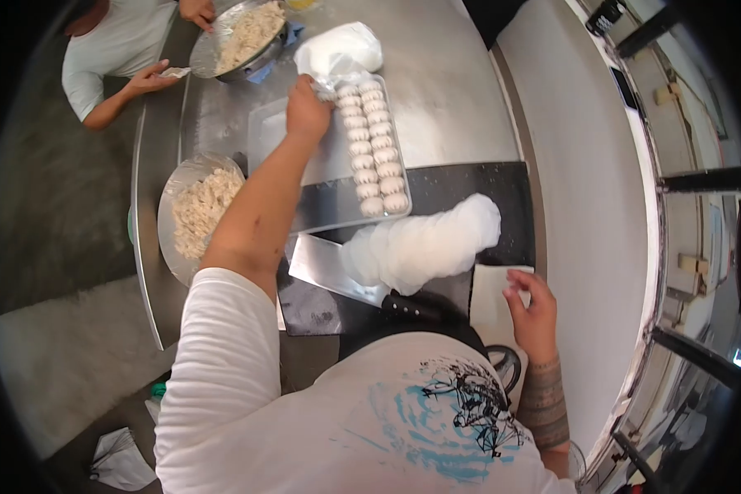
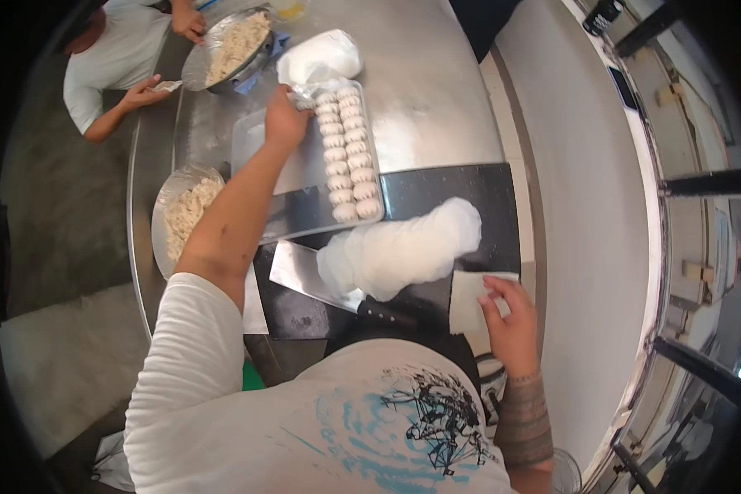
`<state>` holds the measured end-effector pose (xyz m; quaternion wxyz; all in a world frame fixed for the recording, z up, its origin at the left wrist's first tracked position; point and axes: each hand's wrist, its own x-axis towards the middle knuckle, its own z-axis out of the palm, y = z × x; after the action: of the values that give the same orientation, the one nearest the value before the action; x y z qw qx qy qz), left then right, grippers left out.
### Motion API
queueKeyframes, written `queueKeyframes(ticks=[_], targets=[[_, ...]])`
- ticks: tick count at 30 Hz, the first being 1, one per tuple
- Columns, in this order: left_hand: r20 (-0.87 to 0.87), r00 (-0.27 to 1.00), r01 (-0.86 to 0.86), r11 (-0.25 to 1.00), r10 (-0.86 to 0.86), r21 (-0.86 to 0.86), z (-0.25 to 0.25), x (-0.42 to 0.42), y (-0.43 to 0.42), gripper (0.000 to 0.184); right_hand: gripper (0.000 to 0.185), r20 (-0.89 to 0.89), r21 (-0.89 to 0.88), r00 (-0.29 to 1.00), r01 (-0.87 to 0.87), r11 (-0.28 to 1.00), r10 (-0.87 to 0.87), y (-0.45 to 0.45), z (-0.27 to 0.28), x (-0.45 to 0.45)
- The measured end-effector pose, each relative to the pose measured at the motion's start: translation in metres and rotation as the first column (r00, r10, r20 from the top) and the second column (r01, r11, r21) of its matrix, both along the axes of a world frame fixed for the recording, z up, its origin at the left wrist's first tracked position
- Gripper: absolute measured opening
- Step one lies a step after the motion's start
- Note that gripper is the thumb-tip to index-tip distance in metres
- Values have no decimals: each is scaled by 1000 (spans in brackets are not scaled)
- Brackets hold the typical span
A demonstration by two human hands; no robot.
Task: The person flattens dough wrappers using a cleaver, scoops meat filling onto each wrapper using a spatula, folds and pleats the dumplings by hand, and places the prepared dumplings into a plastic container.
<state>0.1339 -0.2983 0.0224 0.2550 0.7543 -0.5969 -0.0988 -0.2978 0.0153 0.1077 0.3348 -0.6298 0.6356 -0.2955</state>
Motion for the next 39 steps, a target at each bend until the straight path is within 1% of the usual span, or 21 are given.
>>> queueKeyframes(ticks=[1,3,4,6,8,9,10,11,12,14,16,17,19,23,27,29,32,33,35,36,39], targets=[[53,999,10,1000,-10,18,3,2,2,69,18,-57,-35,997,-55,998,53,-5,-3,-1],[160,984,74,996,-82,54,11,10,18,67,6,-122,-26,992,-39,999,35,-20,-5,1],[215,967,123,990,-134,65,20,16,25,66,7,-129,-74,991,-52,996,42,-27,-12,-1],[224,948,196,969,-227,153,48,19,49,56,7,-122,-43,992,-43,998,38,-41,-24,-2],[12,940,327,912,-340,249,113,-16,97,44,7,-114,-21,991,-70,997,67,-53,-30,4],[-161,873,485,850,-460,204,142,-35,127,35,7,-107,-18,990,-99,995,97,-59,-34,8],[-385,738,630,770,-554,101,170,-55,157,27,7,-101,-17,986,-131,991,129,-65,-37,12],[-410,654,717,693,-635,71,209,-78,189,22,7,-117,-35,979,-170,985,165,-70,-41,17],[-390,484,806,573,-783,-150,231,-97,217,23,8,-134,-50,969,-214,976,206,-75,-45,22],[-215,288,880,347,-933,-326,258,-125,264,21,9,-185,-108,946,-287,952,265,-85,-50,33],[-40,227,906,226,-973,-358,267,-148,300,19,9,-240,-181,924,-345,921,299,-89,-56,48],[29,214,916,191,-976,-352,268,-156,313,18,11,-242,-164,920,-351,922,307,-90,-53,58],[106,223,925,176,-969,-337,267,-163,331,16,13,-219,-147,915,-373,916,338,-89,-54,76],[127,276,909,215,-953,-358,268,-151,347,14,15,-233,-140,905,-393,909,356,-79,-63,96],[0,397,826,357,-918,-436,274,-117,353,12,16,-222,-29,941,-269,963,256,-72,-66,107],[-140,473,738,479,-870,-475,274,-95,360,13,18,-227,24,955,-192,981,193,-72,-64,109],[-530,547,509,760,-648,-404,251,-58,378,14,24,-203,70,964,-160,985,171,-71,-63,113],[-651,539,449,836,-534,-315,241,-46,385,14,26,-230,118,957,-152,981,176,-70,-60,117],[-791,448,357,895,-416,-268,216,-37,394,16,31,-284,209,940,-132,969,189,-70,-54,125],[-850,392,314,919,-353,-237,205,-34,396,18,32,-302,171,939,-117,978,165,-70,-55,128],[-914,334,330,937,-228,-113,181,-29,400,23,35,-339,103,935,-77,992,108,-69,-66,135]])
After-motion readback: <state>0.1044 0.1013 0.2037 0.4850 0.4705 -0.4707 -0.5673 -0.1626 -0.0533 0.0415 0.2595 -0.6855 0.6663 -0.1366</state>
